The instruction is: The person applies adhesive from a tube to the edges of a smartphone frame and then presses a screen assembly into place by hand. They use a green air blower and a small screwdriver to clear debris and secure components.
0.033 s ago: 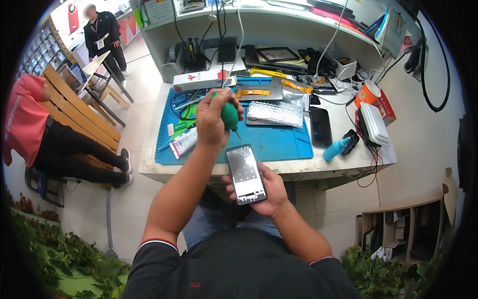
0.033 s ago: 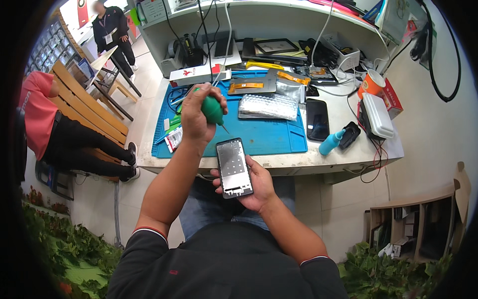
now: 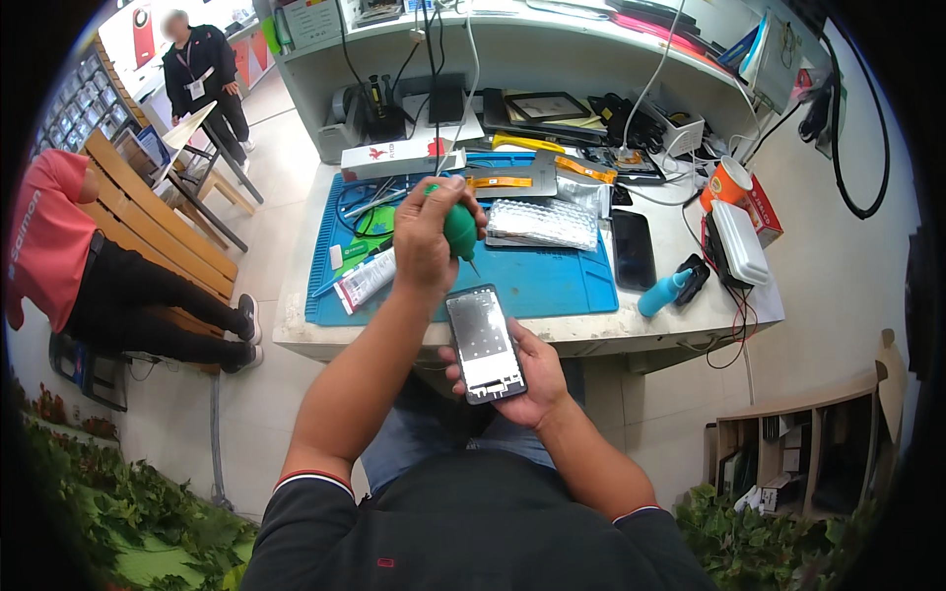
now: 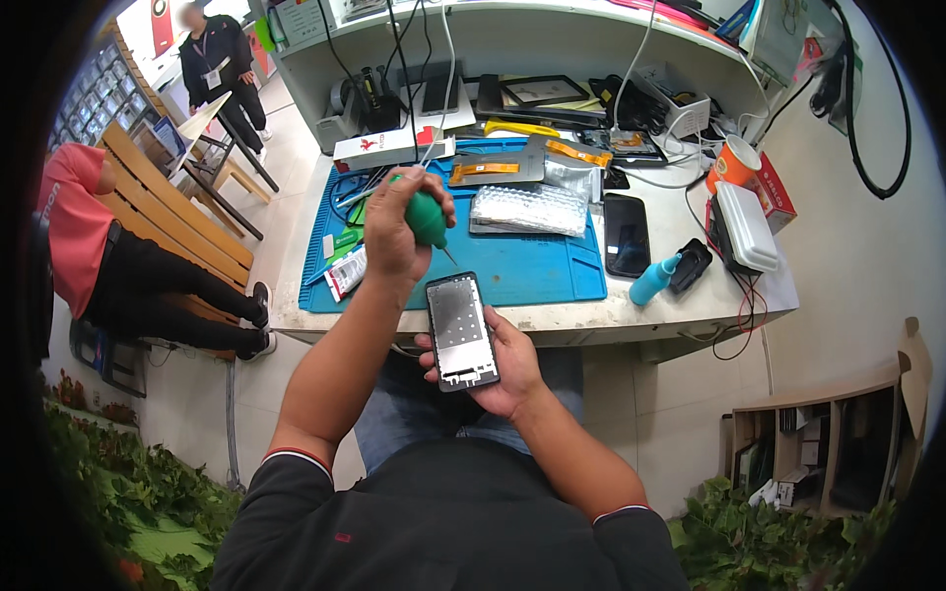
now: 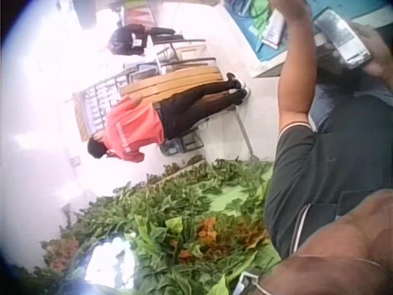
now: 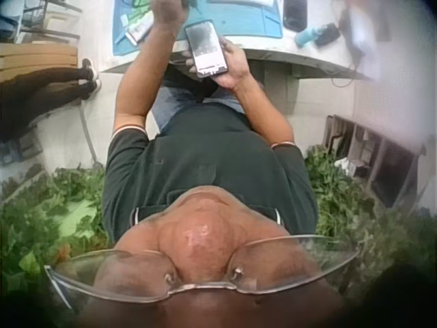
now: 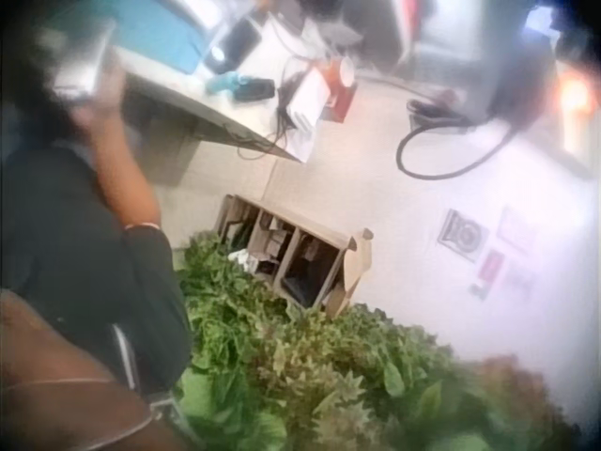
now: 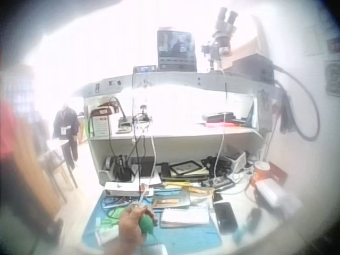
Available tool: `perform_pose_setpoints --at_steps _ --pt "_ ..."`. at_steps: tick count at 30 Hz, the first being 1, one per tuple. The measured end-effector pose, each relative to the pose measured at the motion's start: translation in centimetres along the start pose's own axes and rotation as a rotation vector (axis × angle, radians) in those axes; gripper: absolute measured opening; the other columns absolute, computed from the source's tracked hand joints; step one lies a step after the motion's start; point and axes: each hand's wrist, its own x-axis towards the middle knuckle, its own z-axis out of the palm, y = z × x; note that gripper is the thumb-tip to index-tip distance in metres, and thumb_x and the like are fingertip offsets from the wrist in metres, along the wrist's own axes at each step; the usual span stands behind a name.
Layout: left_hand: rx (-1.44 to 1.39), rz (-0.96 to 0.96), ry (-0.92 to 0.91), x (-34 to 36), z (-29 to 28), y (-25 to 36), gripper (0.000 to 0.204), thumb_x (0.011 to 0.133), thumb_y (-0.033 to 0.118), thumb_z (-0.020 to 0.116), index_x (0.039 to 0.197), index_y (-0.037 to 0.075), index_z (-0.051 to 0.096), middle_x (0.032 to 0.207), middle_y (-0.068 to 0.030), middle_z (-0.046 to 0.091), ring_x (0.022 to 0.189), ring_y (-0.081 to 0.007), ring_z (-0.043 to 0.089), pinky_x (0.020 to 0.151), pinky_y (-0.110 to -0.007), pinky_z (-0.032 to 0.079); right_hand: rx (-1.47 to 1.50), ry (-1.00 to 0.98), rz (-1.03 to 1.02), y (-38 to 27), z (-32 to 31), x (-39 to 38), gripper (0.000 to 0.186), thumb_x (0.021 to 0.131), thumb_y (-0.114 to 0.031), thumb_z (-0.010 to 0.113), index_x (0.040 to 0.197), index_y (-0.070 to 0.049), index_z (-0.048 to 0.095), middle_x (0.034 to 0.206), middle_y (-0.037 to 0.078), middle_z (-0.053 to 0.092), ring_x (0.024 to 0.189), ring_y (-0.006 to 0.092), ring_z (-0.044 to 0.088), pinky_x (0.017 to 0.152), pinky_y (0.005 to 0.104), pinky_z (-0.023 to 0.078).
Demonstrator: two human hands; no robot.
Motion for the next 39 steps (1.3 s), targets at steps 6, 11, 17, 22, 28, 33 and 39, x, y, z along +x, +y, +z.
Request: perform_pose_setpoints --at_steps 6,11,17,22,28,33,39 --pt "0.019 -0.101 -0.097 0.0 -0.7 -3.2 0.02 0.099 0.012 0.066 0.082 0.01 0.055 0.069 0.0005 0.045 0.06 -0.0108 0.045 0.055 -0.033 0.044 -0.011 0.002 -0.017 0.1 0.0 0.1 0.068 0.117 -0.052 0.027 0.16 -0.003 0.046 0.139 0.035 0.064 0.111 0.0454 0.073 0.093 0.0581 0.062" --pt "-0.016 0.032 0.002 0.1 -0.3 -3.1 0.021 0.097 0.013 0.068 0.082 0.01 0.054 0.07 0.002 0.045 0.061 -0.0108 0.044 0.057 -0.031 0.042 -0.033 -0.003 -0.021 0.2 -0.2 0.1 0.073 0.116 -0.057 0.024 0.16 -0.003 0.045 0.139 0.035 0.064 0.111 0.0455 0.073 0.093 0.0584 0.062" --pt "-0.196 -0.173 -0.1 -1.0 -1.2 -2.2 0.025 0.097 0.017 0.067 0.082 0.015 0.047 0.071 0.0028 0.039 0.061 -0.0112 0.039 0.055 -0.031 0.036 -0.047 0.03 -0.013 0.0 0.2 0.2 0.086 0.113 -0.069 0.025 0.159 0.001 0.044 0.141 0.036 0.063 0.111 0.0451 0.073 0.094 0.058 0.062" --pt "-0.246 -0.18 -0.008 -4.2 0.6 -1.2 0.026 0.098 0.022 0.065 0.084 0.015 0.044 0.071 0.0013 0.035 0.06 -0.0129 0.036 0.055 -0.031 0.037 -0.017 0.018 -0.015 0.3 0.8 0.1 0.09 0.11 -0.074 0.028 0.154 0.002 0.049 0.139 0.031 0.065 0.113 0.0456 0.073 0.094 0.0584 0.062" --pt "-0.284 -0.181 -0.173 -7.2 -1.5 1.0 0.024 0.101 0.022 0.066 0.086 0.01 0.051 0.064 -0.003 0.048 0.053 -0.0144 0.049 0.052 -0.031 0.044 -0.073 -0.043 -0.039 0.0 -0.5 0.0 0.074 0.115 -0.063 0.025 0.156 -0.006 0.049 0.133 0.024 0.069 0.109 0.0417 0.074 0.092 0.0569 0.063" --pt "0.962 0.273 0.037 2.3 -8.5 6.6 0.041 0.096 0.025 0.076 0.125 0.002 0.061 0.112 -0.0154 0.067 0.111 -0.0265 0.066 0.098 -0.039 0.052 -0.049 -0.021 -0.025 0.2 -0.1 -0.5 0.069 0.117 -0.053 0.029 0.158 0.0 0.048 0.136 0.031 0.067 0.106 0.0415 0.074 0.091 0.0551 0.063" --pt "1.584 -0.006 -0.286 6.9 -12.5 5.0 0.049 0.095 0.035 0.082 0.133 0.007 0.068 0.132 -0.0171 0.069 0.127 -0.0326 0.065 0.107 -0.041 0.051 -0.029 -0.036 -0.018 -0.1 0.1 -0.8 0.068 0.117 -0.051 0.03 0.157 0.001 0.049 0.135 0.031 0.067 0.104 0.0415 0.075 0.088 0.0554 0.064"
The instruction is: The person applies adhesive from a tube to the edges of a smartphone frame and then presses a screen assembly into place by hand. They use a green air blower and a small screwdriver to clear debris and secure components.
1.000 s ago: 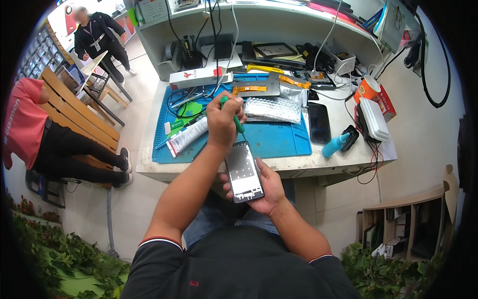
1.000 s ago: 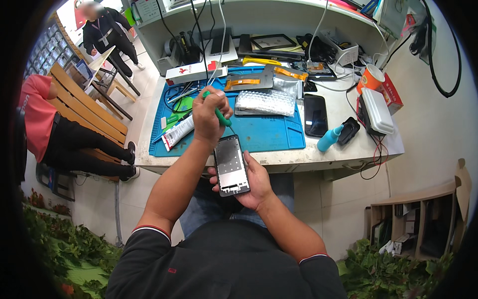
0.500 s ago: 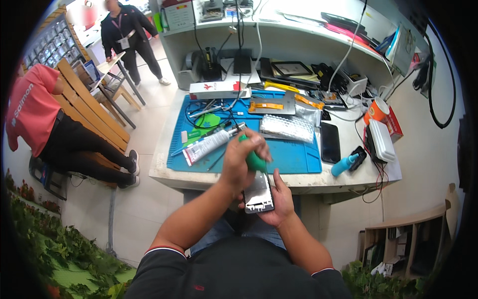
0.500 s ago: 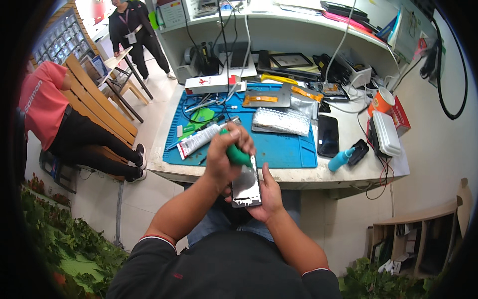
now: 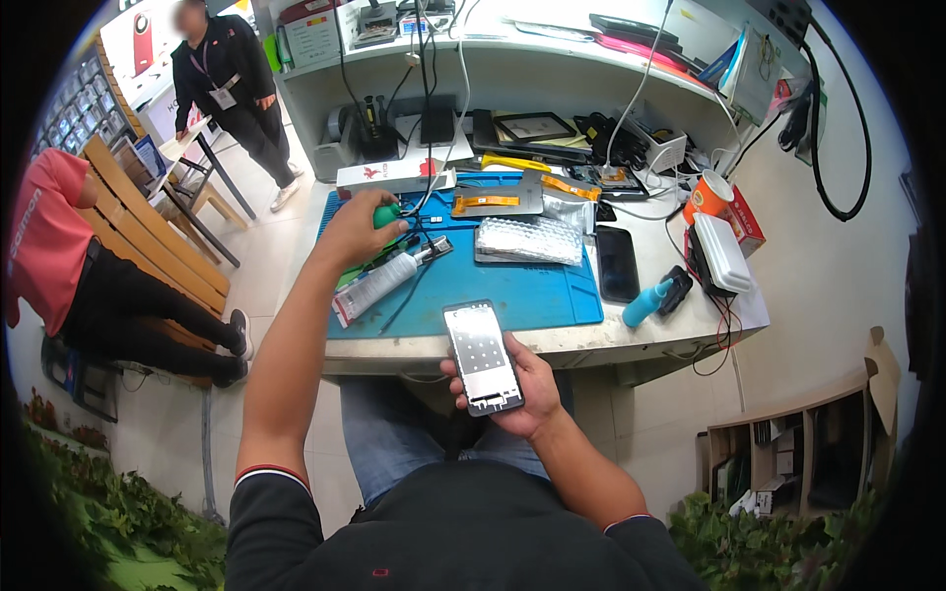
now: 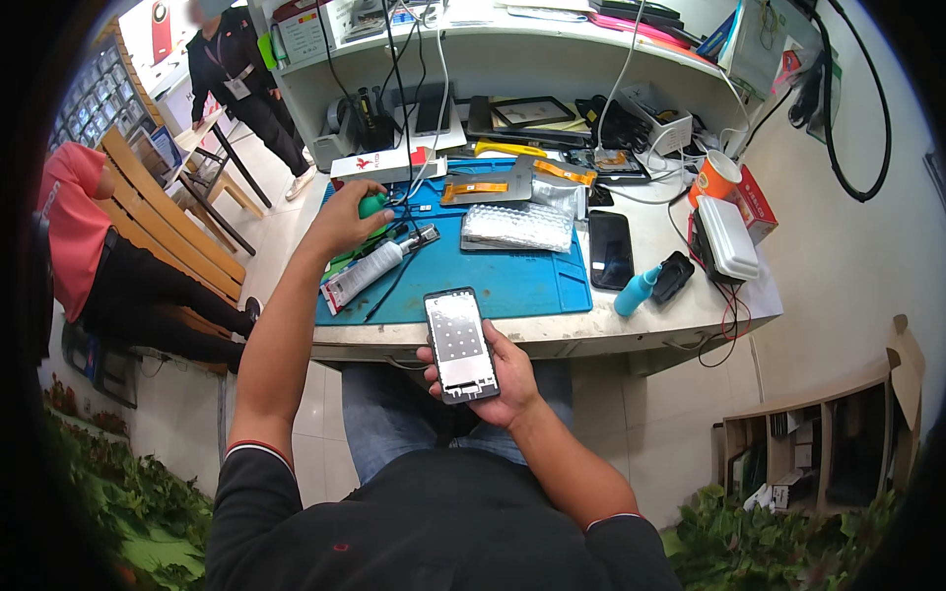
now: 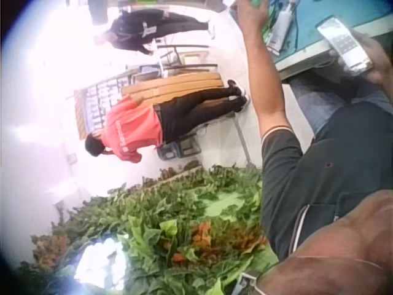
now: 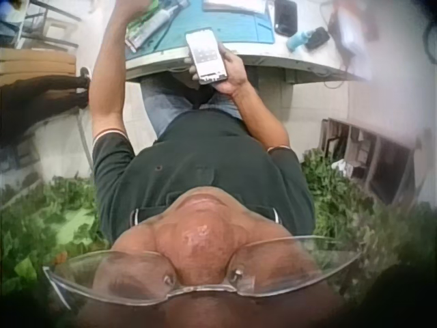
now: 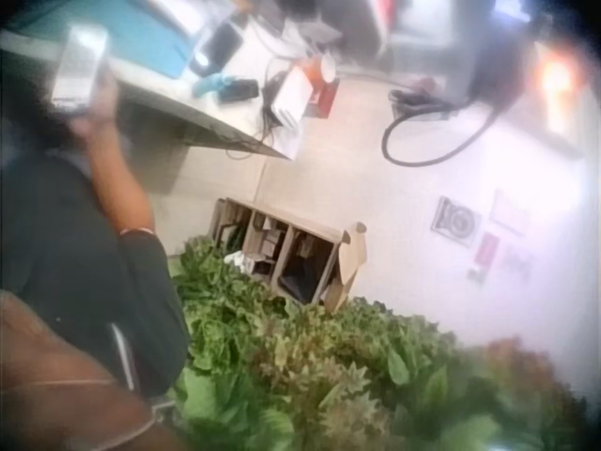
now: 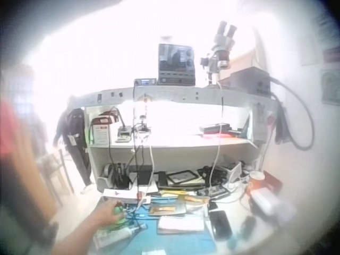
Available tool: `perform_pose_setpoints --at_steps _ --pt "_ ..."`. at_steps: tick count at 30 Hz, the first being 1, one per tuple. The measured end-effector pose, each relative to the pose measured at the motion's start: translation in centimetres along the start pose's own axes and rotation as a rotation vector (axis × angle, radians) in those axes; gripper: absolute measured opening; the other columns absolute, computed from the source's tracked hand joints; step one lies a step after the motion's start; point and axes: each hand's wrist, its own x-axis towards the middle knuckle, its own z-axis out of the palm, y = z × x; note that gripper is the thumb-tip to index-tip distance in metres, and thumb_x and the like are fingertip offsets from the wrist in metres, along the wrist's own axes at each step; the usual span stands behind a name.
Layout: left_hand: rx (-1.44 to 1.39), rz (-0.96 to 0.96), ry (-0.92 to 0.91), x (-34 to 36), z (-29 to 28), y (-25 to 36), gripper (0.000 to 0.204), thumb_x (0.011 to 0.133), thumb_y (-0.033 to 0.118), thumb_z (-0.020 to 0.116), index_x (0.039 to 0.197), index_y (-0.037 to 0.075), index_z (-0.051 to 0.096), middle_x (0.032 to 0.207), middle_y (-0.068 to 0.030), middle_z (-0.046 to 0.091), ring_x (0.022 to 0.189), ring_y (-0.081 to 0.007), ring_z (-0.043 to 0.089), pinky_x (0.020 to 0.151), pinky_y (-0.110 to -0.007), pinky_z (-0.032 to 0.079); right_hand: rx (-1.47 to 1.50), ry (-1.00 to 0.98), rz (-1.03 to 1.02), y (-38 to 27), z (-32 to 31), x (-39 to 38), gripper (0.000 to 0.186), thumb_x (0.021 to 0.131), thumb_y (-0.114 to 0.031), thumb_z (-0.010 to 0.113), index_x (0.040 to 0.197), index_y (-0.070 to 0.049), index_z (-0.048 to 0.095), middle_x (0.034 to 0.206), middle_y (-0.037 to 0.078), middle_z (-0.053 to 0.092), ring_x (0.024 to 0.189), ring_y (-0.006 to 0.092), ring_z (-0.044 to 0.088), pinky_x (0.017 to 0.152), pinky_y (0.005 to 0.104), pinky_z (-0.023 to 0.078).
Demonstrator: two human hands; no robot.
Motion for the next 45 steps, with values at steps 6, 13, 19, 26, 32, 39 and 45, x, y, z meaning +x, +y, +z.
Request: perform_pose_setpoints --at_steps 6,13,19,26,32,39,45 --pt "-0.174 0.294 0.195 -2.9 0.7 4.8 0.035 0.094 0.029 0.084 0.12 0.005 0.078 0.118 -0.0151 0.074 0.107 -0.0282 0.072 0.096 -0.038 0.057 -0.01 -0.001 0.004 0.0 -0.4 0.0 0.068 0.117 -0.052 0.029 0.159 -0.001 0.048 0.136 0.033 0.067 0.106 0.0429 0.074 0.088 0.0569 0.063" --pt "-0.351 0.309 -0.302 -5.8 3.0 10.0 0.024 0.091 0.024 0.084 0.106 0.005 0.085 0.098 -0.0141 0.08 0.088 -0.0263 0.076 0.083 -0.037 0.06 -0.068 -0.053 0.066 0.2 -0.2 -0.1 0.07 0.117 -0.054 0.027 0.159 -0.001 0.045 0.137 0.035 0.065 0.109 0.0455 0.074 0.089 0.0591 0.063" --pt "-0.668 0.175 -0.429 -5.3 3.5 8.2 0.03 0.096 0.016 0.081 0.122 0.001 0.08 0.104 -0.008 0.082 0.093 -0.0146 0.074 0.086 -0.033 0.059 -0.059 -0.085 0.095 0.4 0.0 -0.7 0.071 0.117 -0.055 0.025 0.161 -0.002 0.042 0.136 0.035 0.065 0.11 0.0453 0.073 0.089 0.0582 0.063" --pt "-0.899 -0.062 -0.5 -5.6 2.8 8.4 0.034 0.091 0.011 0.082 0.122 -0.003 0.079 0.108 -0.0092 0.08 0.095 -0.0126 0.073 0.094 -0.03 0.057 -0.077 -0.077 0.075 0.3 0.4 -0.7 0.071 0.117 -0.055 0.024 0.163 -0.003 0.041 0.138 0.035 0.064 0.11 0.0442 0.073 0.089 0.0577 0.063" --pt "-1.042 -0.149 -0.533 -6.6 4.6 8.5 0.03 0.089 0.011 0.083 0.116 -0.002 0.08 0.104 -0.0072 0.079 0.094 -0.0133 0.073 0.091 -0.028 0.056 -0.155 -0.048 0.026 0.8 0.4 -0.8 0.072 0.118 -0.054 0.023 0.161 0.0 0.041 0.137 0.034 0.064 0.11 0.0422 0.073 0.09 0.057 0.063" --pt "-1.25 -0.323 -0.431 -8.4 5.5 9.8 0.03 0.091 0.012 0.085 0.118 0.0 0.078 0.1 -0.007 0.077 0.089 -0.0138 0.073 0.084 -0.029 0.057 -0.359 0.048 -0.093 1.6 1.5 -0.8 0.066 0.12 -0.05 0.022 0.158 -0.001 0.043 0.134 0.029 0.068 0.105 0.0328 0.076 0.09 0.0478 0.066" --pt "-1.348 -0.357 -0.401 -9.1 6.1 10.1 0.028 0.092 0.011 0.085 0.117 0.001 0.077 0.1 -0.0066 0.077 0.09 -0.014 0.074 0.082 -0.03 0.059 -0.617 0.117 -0.188 2.1 0.5 -0.6 0.07 0.12 -0.05 0.021 0.155 0.005 0.046 0.133 0.028 0.068 0.108 0.0311 0.076 0.092 0.0443 0.065"
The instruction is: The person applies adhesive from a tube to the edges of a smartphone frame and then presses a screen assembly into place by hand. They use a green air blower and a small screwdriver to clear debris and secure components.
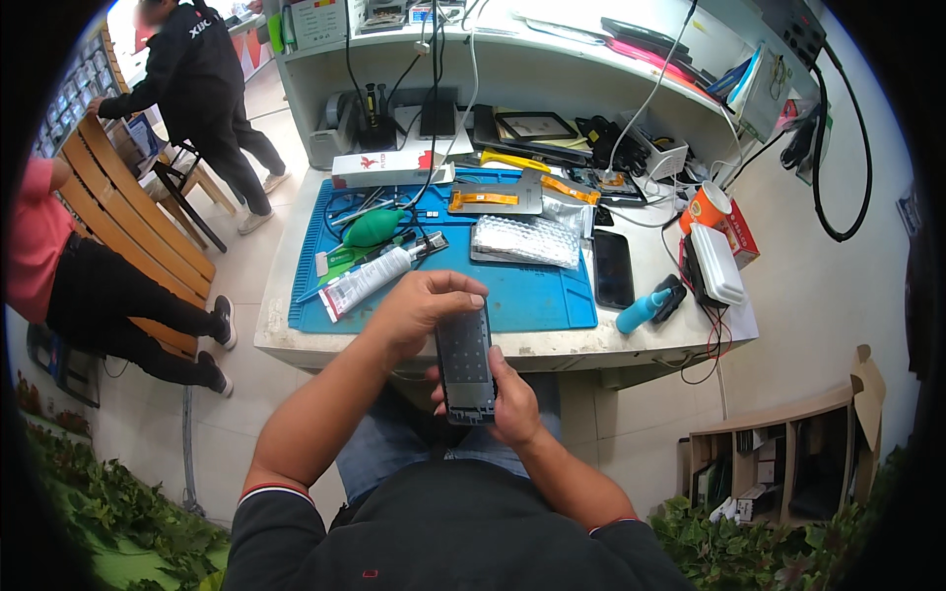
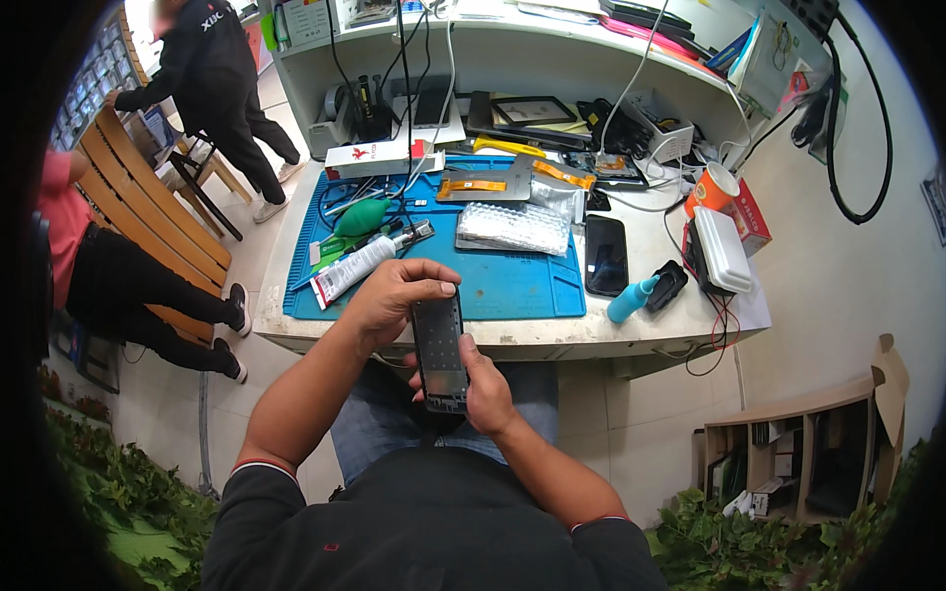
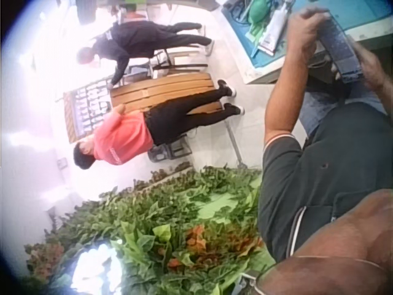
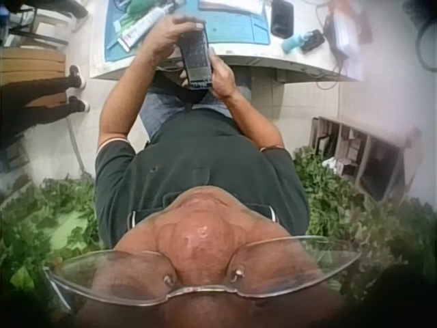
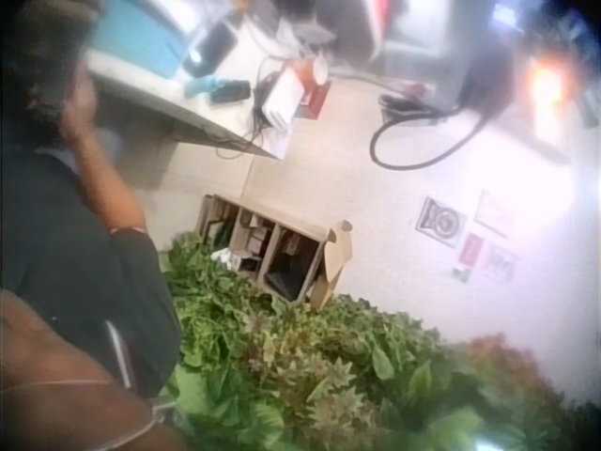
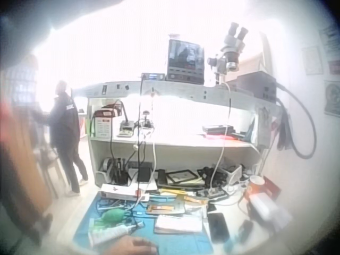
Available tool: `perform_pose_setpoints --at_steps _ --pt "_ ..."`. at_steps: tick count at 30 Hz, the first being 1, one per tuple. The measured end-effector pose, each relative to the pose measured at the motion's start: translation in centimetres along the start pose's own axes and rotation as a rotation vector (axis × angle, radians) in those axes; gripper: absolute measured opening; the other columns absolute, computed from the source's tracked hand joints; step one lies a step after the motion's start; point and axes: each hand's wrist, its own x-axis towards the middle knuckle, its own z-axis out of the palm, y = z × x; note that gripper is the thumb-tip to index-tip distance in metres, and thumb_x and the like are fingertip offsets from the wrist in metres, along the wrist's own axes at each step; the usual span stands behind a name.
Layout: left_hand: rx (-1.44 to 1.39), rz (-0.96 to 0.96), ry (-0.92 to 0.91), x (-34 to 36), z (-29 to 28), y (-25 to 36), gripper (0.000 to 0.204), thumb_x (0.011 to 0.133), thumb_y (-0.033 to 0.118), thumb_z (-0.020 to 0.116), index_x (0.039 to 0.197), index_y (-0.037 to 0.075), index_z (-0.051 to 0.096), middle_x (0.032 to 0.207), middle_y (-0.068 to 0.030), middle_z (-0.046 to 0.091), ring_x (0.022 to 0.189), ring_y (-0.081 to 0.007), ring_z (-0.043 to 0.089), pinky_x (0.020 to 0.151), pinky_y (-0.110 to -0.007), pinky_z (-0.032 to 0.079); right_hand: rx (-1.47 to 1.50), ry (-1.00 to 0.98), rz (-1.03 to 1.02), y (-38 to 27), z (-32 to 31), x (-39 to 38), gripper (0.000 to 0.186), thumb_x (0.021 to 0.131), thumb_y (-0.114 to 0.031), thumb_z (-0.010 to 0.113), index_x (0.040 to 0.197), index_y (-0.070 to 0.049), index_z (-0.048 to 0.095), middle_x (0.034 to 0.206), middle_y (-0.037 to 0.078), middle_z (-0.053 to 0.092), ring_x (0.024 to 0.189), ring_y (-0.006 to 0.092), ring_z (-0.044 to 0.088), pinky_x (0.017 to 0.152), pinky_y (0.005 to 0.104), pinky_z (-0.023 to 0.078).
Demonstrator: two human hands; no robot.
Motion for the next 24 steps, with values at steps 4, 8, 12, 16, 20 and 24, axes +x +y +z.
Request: perform_pose_setpoints --at_steps 4,8,12,16,20,24 --pt "-0.066 -0.014 0.002 -0.18 0.19 -0.27 0.028 0.092 0.01 0.085 0.118 0.001 0.076 0.1 -0.0067 0.077 0.091 -0.0141 0.074 0.083 -0.03 0.06 -0.111 0.001 -0.046 0.03 0.03 -0.09 0.071 0.12 -0.049 0.021 0.151 0.007 0.05 0.134 0.026 0.069 0.108 0.0287 0.075 0.094 0.0416 0.064" --pt "-0.111 -0.01 -0.023 -0.37 0.17 -0.26 0.028 0.091 0.007 0.085 0.117 0.001 0.076 0.1 -0.0069 0.077 0.09 -0.015 0.075 0.083 -0.031 0.06 -0.146 0.004 -0.067 -0.07 0.11 -0.22 0.072 0.12 -0.049 0.021 0.149 0.008 0.052 0.134 0.025 0.069 0.108 0.0278 0.075 0.095 0.041 0.064" --pt "-0.095 0.031 -0.022 -0.54 0.3 -0.2 0.027 0.091 0.005 0.085 0.116 0.001 0.077 0.1 -0.0074 0.077 0.09 -0.0152 0.075 0.083 -0.031 0.06 -0.156 0.006 -0.072 0.0 0.06 -0.2 0.072 0.12 -0.049 0.021 0.149 0.009 0.052 0.134 0.026 0.069 0.107 0.0278 0.075 0.095 0.0411 0.064" --pt "0.008 0.09 0.01 -0.54 0.08 -0.32 0.025 0.091 0.005 0.085 0.114 0.0 0.078 0.099 -0.0077 0.078 0.089 -0.0151 0.075 0.083 -0.031 0.06 -0.146 0.025 -0.075 -0.14 0.52 -0.26 0.072 0.119 -0.052 0.025 0.144 0.007 0.058 0.129 0.019 0.072 0.1 0.0218 0.074 0.093 0.0368 0.062" --pt "-0.055 0.065 0.008 -0.49 0.1 -0.43 0.025 0.09 0.004 0.085 0.113 0.0 0.078 0.098 -0.0079 0.078 0.089 -0.0159 0.075 0.083 -0.032 0.06 -0.173 0.037 -0.081 -0.15 0.7 -0.35 0.071 0.119 -0.052 0.026 0.143 0.007 0.058 0.126 0.019 0.072 0.102 0.0213 0.073 0.094 0.0367 0.061" --pt "-0.124 0.046 0.021 -0.58 0.4 -0.69 0.024 0.09 0.004 0.084 0.113 0.0 0.078 0.098 -0.0083 0.078 0.089 -0.0167 0.075 0.083 -0.033 0.061 -0.227 0.051 -0.117 0.1 0.7 -0.31 0.07 0.119 -0.052 0.028 0.14 0.007 0.06 0.122 0.017 0.072 0.102 0.0203 0.072 0.094 0.0357 0.06"
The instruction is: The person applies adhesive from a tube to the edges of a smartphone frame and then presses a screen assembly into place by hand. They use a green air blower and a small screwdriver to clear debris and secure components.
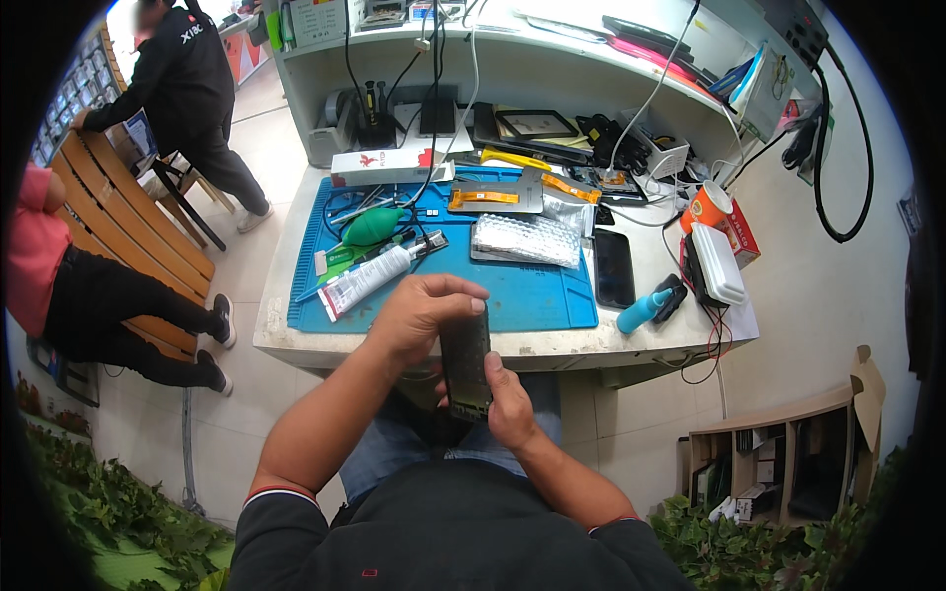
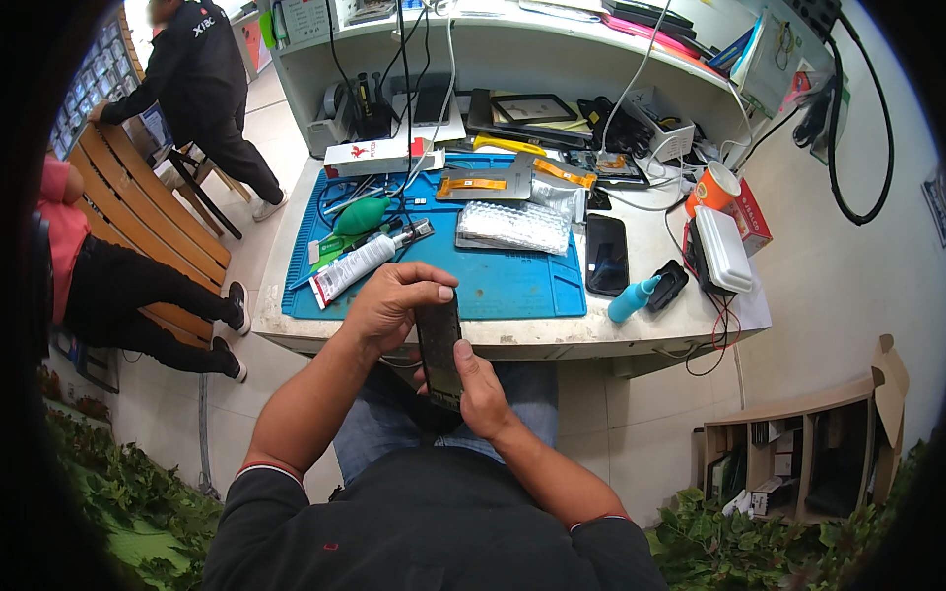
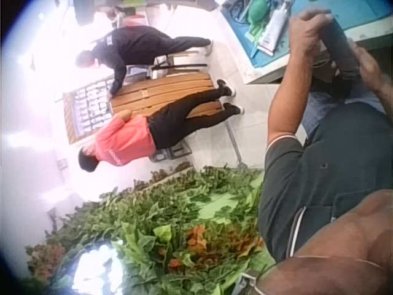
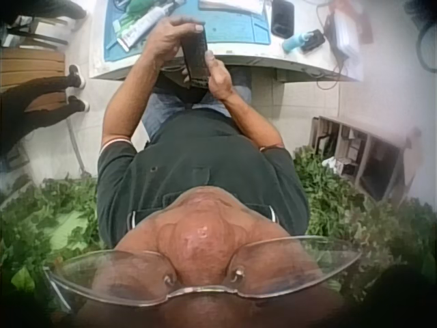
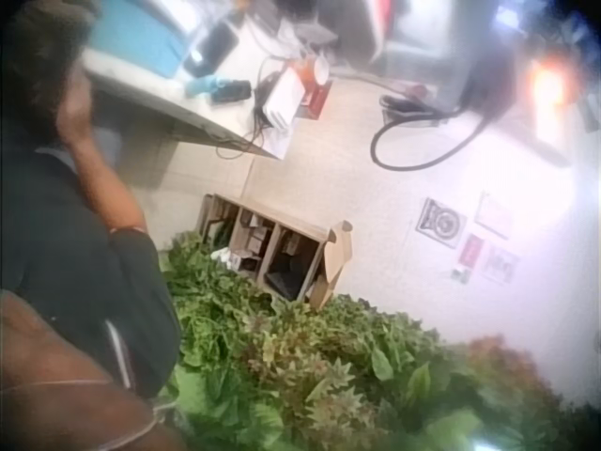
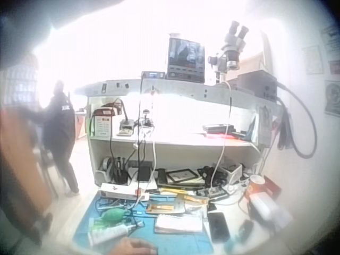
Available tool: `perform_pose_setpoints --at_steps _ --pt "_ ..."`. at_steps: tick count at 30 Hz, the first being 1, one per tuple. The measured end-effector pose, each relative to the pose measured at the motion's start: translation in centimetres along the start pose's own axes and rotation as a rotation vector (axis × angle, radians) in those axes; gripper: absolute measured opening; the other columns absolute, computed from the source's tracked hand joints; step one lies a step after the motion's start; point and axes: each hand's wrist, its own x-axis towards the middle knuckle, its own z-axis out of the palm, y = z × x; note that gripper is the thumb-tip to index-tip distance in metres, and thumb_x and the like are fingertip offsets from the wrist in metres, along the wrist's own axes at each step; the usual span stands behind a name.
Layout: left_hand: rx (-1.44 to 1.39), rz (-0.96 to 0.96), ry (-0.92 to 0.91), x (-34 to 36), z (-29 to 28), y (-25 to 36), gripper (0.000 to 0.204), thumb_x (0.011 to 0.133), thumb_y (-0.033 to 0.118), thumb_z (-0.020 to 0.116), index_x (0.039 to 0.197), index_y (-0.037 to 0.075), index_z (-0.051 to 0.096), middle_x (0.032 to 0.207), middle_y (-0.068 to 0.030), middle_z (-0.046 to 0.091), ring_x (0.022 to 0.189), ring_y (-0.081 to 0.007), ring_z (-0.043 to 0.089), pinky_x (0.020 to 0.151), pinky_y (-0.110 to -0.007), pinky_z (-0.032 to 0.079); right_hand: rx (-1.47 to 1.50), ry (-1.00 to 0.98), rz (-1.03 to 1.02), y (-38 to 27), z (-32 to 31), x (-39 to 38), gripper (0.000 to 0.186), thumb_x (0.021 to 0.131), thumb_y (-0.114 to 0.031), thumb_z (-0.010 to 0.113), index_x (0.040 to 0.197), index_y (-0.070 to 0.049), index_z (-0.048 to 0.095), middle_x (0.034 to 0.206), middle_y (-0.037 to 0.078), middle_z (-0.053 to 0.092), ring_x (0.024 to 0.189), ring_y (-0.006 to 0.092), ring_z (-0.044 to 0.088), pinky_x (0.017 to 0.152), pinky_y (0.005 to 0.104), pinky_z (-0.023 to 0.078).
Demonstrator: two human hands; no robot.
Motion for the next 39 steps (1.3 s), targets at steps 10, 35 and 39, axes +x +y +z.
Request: perform_pose_setpoints --at_steps 10,35,39 --pt "-0.088 -0.075 0.023 0.0 0.2 -0.3 0.022 0.091 0.004 0.078 0.112 -0.002 0.077 0.098 -0.0088 0.075 0.088 -0.0181 0.075 0.083 -0.035 0.061 -0.089 0.064 -0.039 1.4 -0.1 0.0 0.069 0.12 -0.051 0.029 0.136 0.006 0.064 0.117 0.014 0.072 0.098 0.0192 0.071 0.091 0.0347 0.059" --pt "-0.091 -0.127 0.005 0.2 -0.1 -0.3 0.036 0.092 0.012 0.084 0.124 -0.001 0.074 0.101 -0.0098 0.075 0.088 -0.0183 0.073 0.079 -0.034 0.061 0.104 -0.003 0.059 1.0 -0.7 0.3 0.073 0.119 -0.053 0.024 0.146 0.007 0.056 0.129 0.023 0.071 0.103 0.0263 0.075 0.093 0.0402 0.064" --pt "-0.116 -0.162 -0.032 0.5 -0.6 -0.1 0.033 0.091 0.008 0.084 0.121 0.0 0.074 0.099 -0.0084 0.076 0.087 -0.0178 0.075 0.081 -0.034 0.062 0.027 -0.014 0.06 0.8 -1.0 0.2 0.075 0.119 -0.054 0.024 0.144 0.008 0.057 0.128 0.022 0.072 0.102 0.0252 0.075 0.093 0.0388 0.064"
